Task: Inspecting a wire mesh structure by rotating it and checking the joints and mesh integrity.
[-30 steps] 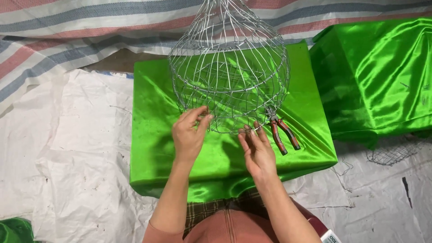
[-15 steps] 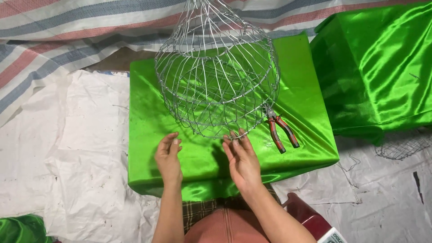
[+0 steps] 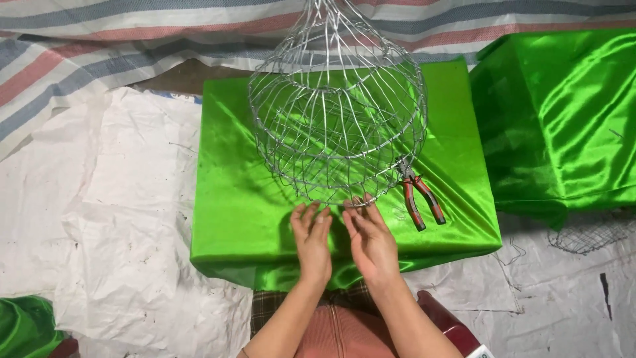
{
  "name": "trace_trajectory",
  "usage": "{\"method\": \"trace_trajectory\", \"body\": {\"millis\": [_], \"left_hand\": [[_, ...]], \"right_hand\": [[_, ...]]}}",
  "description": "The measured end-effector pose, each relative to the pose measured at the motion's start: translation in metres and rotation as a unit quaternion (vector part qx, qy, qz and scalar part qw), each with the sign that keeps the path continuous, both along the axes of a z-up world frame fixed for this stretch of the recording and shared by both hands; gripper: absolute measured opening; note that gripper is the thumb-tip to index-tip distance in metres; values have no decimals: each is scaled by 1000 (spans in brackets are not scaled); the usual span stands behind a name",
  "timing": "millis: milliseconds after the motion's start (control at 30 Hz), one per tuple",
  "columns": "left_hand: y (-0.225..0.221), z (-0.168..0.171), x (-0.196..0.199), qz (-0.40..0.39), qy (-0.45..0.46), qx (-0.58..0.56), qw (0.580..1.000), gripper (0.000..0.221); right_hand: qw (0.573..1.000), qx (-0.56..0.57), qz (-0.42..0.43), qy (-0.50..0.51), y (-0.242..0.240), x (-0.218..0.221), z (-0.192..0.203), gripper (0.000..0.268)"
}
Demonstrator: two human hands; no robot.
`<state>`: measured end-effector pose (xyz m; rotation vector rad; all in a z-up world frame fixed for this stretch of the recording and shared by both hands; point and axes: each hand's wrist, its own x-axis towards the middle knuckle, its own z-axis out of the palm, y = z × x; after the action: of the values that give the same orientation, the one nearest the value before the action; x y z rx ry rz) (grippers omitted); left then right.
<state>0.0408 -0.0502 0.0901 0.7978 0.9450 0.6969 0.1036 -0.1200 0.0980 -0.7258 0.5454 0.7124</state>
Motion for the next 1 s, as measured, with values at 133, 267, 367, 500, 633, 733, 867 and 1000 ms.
{"method": "trace_trajectory", "body": {"millis": [133, 267, 367, 500, 633, 733, 867, 1000], "left_hand": [[9, 15, -2, -7, -48, -148, 988, 56], [16, 8, -13, -20, -54, -198, 979, 59], [18, 6, -23, -50, -79, -196, 976, 67], [27, 6, -36, -83, 0, -191, 978, 76], [35, 9, -50, -72, 89, -46, 992, 71], [38, 3, -57, -65, 131, 108, 983, 62], [34, 13, -54, -71, 94, 299, 947, 41], [29, 19, -47, -79, 82, 399, 910, 34]], "right_hand": [[1000, -12, 6, 20, -9, -4, -22, 61], [999, -15, 13, 35, -19, -4, -38, 60], [998, -40, 36, 22, -21, -6, -8, 64], [992, -101, 65, 43, -22, -10, 32, 65], [983, -167, 78, -15, -34, -14, 20, 64], [973, -186, 80, -115, -47, -17, -12, 58], [955, -187, 71, -218, -54, -17, -18, 42], [870, -213, 64, -440, -55, -13, -12, 26]]}}
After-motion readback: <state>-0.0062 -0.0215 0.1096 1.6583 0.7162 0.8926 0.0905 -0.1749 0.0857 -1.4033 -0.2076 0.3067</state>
